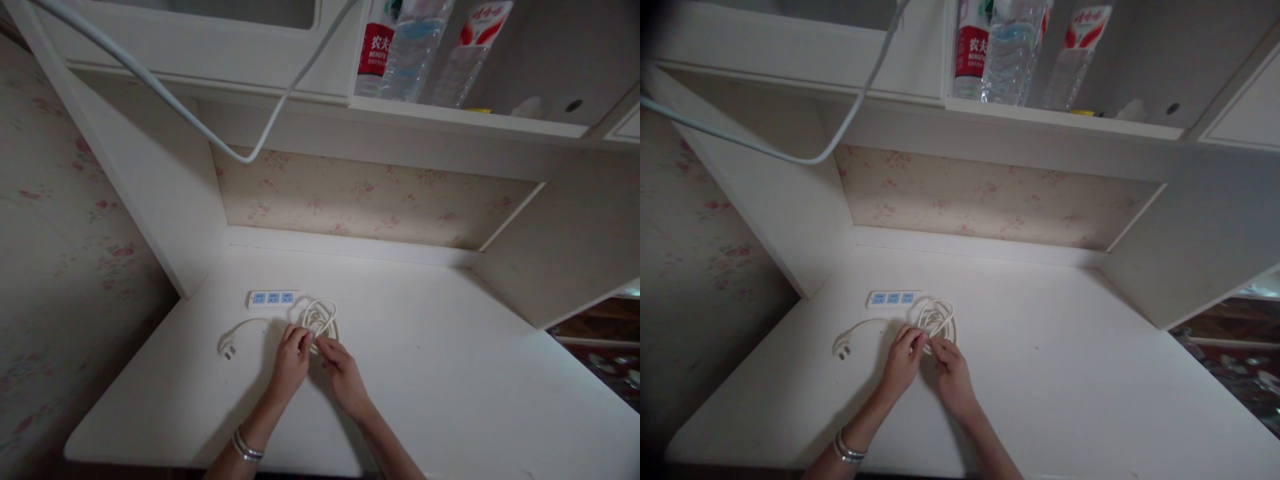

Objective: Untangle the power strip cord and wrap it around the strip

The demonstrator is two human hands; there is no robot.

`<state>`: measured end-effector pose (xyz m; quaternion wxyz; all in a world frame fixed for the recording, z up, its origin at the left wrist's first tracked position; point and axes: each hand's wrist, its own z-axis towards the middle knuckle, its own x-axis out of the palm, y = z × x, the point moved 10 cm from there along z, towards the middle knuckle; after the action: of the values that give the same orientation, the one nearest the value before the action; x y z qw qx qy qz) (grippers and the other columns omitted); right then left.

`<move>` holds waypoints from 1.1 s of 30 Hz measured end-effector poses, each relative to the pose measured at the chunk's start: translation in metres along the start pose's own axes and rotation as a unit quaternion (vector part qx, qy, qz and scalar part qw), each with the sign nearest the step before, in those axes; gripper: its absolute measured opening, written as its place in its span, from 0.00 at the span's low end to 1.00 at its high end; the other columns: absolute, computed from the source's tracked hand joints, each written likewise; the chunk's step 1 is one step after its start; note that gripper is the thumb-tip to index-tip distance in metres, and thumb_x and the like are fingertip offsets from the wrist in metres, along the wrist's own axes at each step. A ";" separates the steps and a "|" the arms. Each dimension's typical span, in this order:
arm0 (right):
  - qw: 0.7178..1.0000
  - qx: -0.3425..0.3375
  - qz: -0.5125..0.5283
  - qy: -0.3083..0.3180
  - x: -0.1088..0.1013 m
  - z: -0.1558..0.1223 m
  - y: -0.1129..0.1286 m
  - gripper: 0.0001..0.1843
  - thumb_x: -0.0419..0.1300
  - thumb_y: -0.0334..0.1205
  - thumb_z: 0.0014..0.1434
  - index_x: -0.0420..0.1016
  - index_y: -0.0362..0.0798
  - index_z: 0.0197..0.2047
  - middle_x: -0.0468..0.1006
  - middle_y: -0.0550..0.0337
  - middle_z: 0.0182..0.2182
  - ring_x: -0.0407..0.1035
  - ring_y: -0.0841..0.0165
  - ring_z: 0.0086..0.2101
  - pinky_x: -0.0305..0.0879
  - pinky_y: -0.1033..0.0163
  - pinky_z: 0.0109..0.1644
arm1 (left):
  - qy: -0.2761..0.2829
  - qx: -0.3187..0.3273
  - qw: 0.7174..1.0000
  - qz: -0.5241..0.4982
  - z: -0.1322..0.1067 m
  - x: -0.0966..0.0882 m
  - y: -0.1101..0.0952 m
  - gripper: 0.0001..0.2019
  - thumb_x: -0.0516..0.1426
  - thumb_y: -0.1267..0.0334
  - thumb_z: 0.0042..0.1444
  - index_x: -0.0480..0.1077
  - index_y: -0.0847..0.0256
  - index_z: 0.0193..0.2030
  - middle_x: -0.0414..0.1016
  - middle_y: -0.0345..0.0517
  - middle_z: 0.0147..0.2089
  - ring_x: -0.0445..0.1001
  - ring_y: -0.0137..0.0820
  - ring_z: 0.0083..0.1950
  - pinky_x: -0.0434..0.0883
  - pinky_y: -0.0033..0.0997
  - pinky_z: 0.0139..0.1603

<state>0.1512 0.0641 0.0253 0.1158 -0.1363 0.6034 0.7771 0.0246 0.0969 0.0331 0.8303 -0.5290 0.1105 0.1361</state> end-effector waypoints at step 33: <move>0.850 -0.269 -0.439 0.110 -0.006 0.018 0.038 0.10 0.54 0.31 0.63 0.71 0.42 0.47 0.74 0.51 0.42 0.67 0.62 0.40 0.69 0.60 0.43 | -0.009 0.145 0.931 0.334 -0.005 0.011 -0.035 0.08 0.51 0.67 0.63 0.71 0.59 0.41 0.69 0.48 0.42 0.71 0.34 0.44 0.63 0.47 0.61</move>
<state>0.1422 0.0718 0.0660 0.3365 -0.4975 0.2564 0.7573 0.0466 0.0790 0.0568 0.8053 -0.3342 0.2921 0.3930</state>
